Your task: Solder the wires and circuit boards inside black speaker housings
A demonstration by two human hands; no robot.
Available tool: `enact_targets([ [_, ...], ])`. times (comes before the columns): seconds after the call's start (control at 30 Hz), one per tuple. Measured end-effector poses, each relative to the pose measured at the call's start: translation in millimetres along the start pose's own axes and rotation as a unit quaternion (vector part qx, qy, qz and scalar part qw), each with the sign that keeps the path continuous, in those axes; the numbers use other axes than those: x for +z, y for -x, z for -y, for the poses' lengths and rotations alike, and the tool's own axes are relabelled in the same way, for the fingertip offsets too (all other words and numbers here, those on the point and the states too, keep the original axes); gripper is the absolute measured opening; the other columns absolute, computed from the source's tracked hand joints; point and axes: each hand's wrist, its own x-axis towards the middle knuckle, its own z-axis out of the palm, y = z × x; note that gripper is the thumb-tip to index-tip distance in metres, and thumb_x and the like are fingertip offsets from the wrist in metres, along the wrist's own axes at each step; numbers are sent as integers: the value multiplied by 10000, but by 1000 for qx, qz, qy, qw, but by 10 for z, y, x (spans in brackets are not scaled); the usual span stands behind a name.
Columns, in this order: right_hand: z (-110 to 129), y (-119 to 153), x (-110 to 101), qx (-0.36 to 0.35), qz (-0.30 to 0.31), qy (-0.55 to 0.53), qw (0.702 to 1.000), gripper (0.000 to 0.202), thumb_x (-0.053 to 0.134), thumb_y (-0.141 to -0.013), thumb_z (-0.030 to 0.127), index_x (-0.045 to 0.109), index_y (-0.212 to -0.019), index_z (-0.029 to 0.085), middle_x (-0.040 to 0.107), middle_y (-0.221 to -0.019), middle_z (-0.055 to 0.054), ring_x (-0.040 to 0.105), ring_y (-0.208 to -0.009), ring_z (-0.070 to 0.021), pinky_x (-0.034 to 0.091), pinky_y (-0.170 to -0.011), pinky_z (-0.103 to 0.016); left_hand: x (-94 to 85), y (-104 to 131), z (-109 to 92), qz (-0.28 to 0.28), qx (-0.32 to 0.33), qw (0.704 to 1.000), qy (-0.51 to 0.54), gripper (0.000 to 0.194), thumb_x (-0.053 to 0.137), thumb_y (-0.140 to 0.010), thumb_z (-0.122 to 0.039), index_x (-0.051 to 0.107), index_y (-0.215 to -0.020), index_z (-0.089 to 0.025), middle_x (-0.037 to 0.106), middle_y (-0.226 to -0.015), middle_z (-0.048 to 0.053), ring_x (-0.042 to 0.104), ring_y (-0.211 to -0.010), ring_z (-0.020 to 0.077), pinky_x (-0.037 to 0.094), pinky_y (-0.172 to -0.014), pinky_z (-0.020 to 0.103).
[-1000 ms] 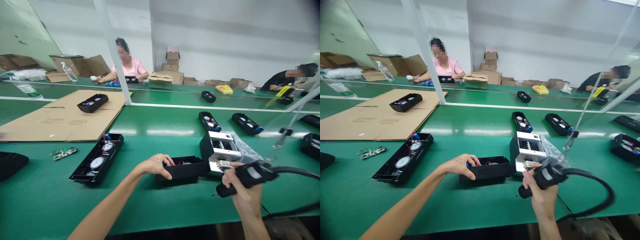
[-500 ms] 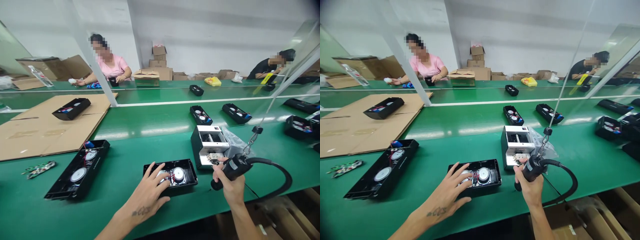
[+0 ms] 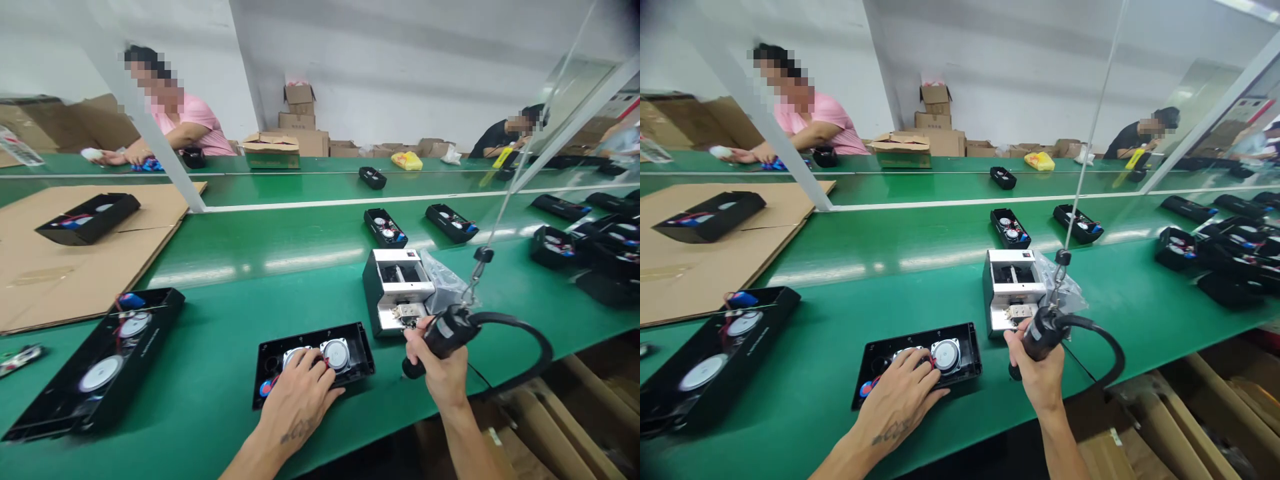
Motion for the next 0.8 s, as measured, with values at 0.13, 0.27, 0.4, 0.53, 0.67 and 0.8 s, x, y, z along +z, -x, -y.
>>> enact_targets([
  [0.13,421,-294,41,-135,-93,-89,982,301,846,-880,238,618,-1077,238,570,-581,119,521,-437,-101,473,-496,-271,-13,-9,-7,10,3,1000,4,228,768,-1022,-388,679,-936,-197,765,-978,48,676,-1100,330,497,-1041,544],
  [0.27,563,-594,161,-187,-105,-52,975,328,866,-850,279,601,-1040,240,588,-543,124,518,-409,-108,477,-494,-278,-29,-21,-7,20,-1,1000,3,239,763,-1025,-398,685,-931,-193,756,-955,57,678,-1090,336,497,-1033,549],
  [0.4,375,-744,228,-134,-82,18,987,318,879,-848,346,596,-940,235,598,-522,103,539,-399,-116,453,-459,-268,-41,-23,-10,20,-4,1000,5,230,790,-1005,-382,687,-936,-189,753,-959,42,676,-1096,332,507,-1012,531],
  [0.53,276,-709,190,-81,-9,42,996,290,892,-843,322,638,-936,217,592,-527,89,525,-409,-107,431,-441,-254,-57,-15,-20,12,-12,1000,12,237,824,-980,-372,679,-922,-194,752,-961,28,671,-1102,322,511,-1000,509],
  [0.67,283,-472,129,-24,80,45,995,257,866,-884,329,661,-991,217,557,-548,94,500,-400,-100,412,-421,-250,-76,-24,-26,16,-21,999,22,240,839,-968,-371,675,-919,-202,748,-947,24,674,-1074,313,520,-980,496],
  [0.8,342,-139,134,1,95,-64,993,203,795,-962,300,635,-1079,255,518,-595,111,496,-411,-84,416,-440,-240,-85,-40,-31,16,-25,999,27,272,856,-951,-413,686,-928,-202,754,-938,21,676,-1056,305,530,-980,494],
])
